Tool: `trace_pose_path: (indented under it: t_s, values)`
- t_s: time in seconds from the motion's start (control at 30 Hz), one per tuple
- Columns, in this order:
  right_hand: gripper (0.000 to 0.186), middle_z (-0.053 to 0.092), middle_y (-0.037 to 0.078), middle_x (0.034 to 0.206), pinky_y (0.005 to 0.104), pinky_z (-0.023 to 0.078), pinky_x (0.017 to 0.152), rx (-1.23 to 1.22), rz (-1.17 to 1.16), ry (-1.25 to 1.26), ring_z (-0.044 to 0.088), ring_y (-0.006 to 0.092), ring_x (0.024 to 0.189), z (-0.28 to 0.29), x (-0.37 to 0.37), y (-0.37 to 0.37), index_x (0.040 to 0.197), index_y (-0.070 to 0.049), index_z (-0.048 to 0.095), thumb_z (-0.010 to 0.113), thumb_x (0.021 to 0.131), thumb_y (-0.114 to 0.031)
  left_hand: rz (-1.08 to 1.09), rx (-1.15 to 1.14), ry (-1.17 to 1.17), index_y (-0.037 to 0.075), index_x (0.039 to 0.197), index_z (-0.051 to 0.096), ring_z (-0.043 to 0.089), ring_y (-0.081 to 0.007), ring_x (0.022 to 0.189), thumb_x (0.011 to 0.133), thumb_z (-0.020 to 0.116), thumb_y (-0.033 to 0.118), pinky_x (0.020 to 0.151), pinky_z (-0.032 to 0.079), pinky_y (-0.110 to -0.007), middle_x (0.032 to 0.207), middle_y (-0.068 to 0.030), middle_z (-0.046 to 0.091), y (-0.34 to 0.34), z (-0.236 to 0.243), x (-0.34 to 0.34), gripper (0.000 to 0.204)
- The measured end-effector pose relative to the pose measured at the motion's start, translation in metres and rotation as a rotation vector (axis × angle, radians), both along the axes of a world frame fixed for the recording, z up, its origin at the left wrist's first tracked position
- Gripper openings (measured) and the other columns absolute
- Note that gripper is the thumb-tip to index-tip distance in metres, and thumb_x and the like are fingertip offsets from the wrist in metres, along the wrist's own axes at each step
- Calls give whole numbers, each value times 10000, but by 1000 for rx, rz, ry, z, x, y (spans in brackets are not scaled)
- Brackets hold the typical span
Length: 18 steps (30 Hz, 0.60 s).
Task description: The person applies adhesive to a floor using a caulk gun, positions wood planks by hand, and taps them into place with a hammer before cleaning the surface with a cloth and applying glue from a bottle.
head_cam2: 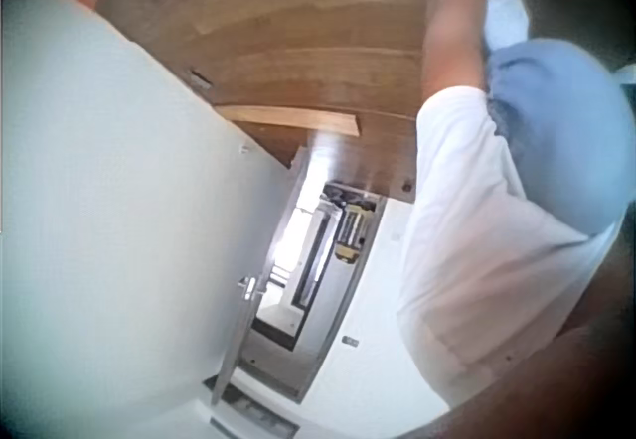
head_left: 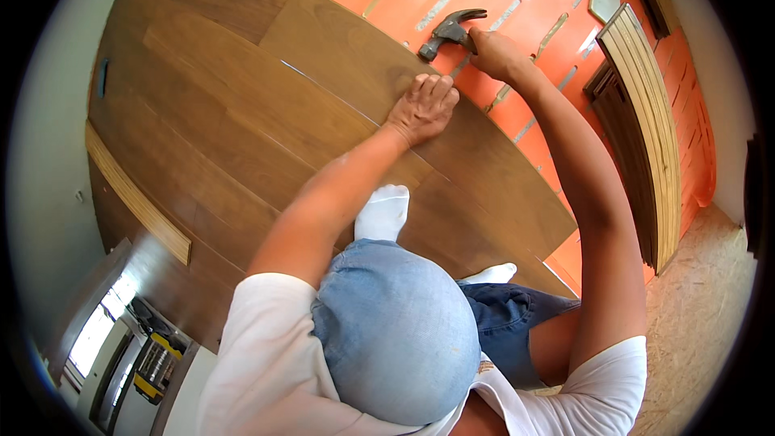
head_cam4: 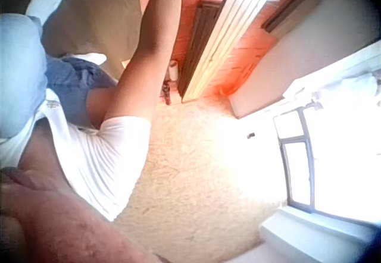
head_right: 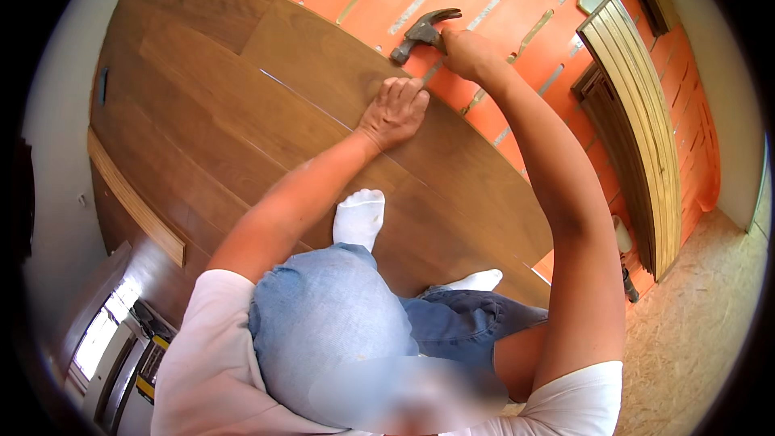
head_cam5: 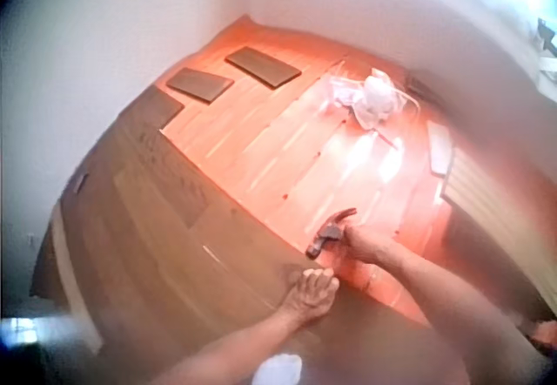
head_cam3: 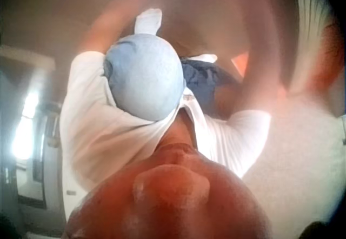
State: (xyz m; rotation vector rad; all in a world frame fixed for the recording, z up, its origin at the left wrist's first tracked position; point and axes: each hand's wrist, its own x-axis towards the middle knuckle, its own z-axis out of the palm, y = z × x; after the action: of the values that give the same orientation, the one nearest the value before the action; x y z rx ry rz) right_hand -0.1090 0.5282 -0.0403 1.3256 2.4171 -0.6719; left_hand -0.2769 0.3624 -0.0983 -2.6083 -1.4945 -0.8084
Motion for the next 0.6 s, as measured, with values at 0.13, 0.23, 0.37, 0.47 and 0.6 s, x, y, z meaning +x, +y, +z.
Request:
trace_pose_path:
  t_s: [0.13, 0.23, 0.37, 0.47, 0.6]
  values:
    - [220, 705, 253, 991, 533, 537, 816, -9, -226, 148, 680, 443, 942, 4, -11, 0, 1053, 15, 592, 637, 894, -131, 17, 41, -3, 85, 1052, 583, 542, -269, 1083, 835, 630, 166, 1011, 393, -412, 1151, -108, 557, 2, 3, -2, 236]
    - [200, 704, 263, 975, 540, 534, 816, 16, -105, 60, 677, 451, 951, 8, -18, -3, 1020, 13, 597, 624, 877, -124, 13, 10, 5, 99, 1036, 577, 550, -262, 1073, 828, 635, 177, 1018, 392, -413, 1144, -102, 564, 2, 4, -2, 230]
    - [191, 705, 250, 854, 480, 558, 638, -89, -265, 130, 703, 369, 698, 19, -12, 22, 995, 24, 577, 592, 893, -137, 40, 32, -23, 112, 1022, 576, 546, -245, 1074, 821, 641, 168, 1022, 388, -402, 1139, -89, 563, 0, 2, -2, 218]
    - [227, 692, 223, 763, 434, 529, 503, -27, -395, 172, 649, 305, 497, 20, -1, 51, 984, 34, 564, 570, 911, -181, 53, 73, -2, 120, 1019, 579, 539, -243, 1079, 827, 635, 162, 1026, 382, -391, 1140, -80, 560, 0, 1, -2, 205]
    - [312, 740, 183, 918, 470, 560, 712, 324, -128, 16, 726, 350, 812, 15, 23, 78, 1072, -37, 590, 631, 960, -325, 35, 24, -23, 129, 1027, 583, 531, -246, 1092, 838, 639, 172, 1033, 376, -395, 1151, -72, 551, 1, 0, -2, 202]
